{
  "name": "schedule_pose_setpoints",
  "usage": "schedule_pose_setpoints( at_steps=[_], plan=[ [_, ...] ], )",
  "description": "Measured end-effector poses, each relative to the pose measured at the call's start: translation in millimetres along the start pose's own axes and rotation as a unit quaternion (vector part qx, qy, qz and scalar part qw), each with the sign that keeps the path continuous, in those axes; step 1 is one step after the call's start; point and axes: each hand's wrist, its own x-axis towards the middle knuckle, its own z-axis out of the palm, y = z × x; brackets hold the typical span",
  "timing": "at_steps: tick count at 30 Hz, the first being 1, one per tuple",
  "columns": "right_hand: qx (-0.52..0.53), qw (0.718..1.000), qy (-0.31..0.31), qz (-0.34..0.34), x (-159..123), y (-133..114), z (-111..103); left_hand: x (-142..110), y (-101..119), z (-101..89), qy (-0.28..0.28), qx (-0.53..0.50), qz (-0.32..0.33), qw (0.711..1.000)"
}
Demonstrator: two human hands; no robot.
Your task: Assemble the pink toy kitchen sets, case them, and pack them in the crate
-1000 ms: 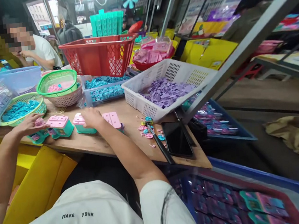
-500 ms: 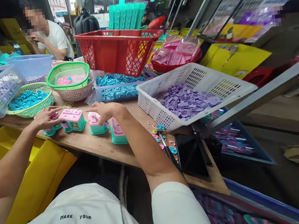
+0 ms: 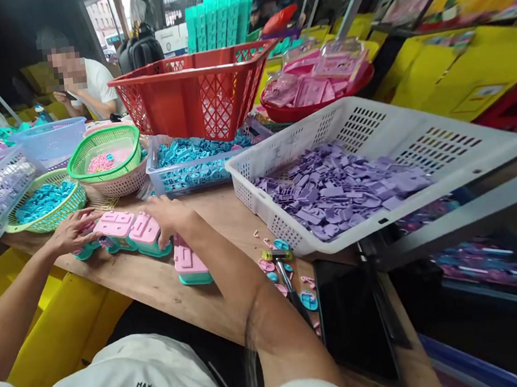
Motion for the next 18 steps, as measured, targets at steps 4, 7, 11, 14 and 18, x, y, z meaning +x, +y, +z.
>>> schedule_pose_setpoints(
  at_steps=[4,7,11,14,18],
  plan=[
    [0.047,0.998,-0.026,-0.027,0,16,9,0,2,-0.5,-0.003,0.008,-0.005,1.0],
    [0.034,0.998,-0.004,0.05,-9,11,5,0,3,1.1,0.002,0.017,-0.01,1.0],
    [0.002,0.982,0.022,0.189,-21,-8,5,1,3,5.4,0.015,0.028,-0.012,0.999],
    [-0.033,0.96,0.054,0.272,-25,-20,13,3,5,7.4,0.021,0.036,-0.013,0.999],
    [-0.058,0.965,0.052,0.252,-30,-27,19,6,6,7.3,0.019,0.048,-0.016,0.999]
  ],
)
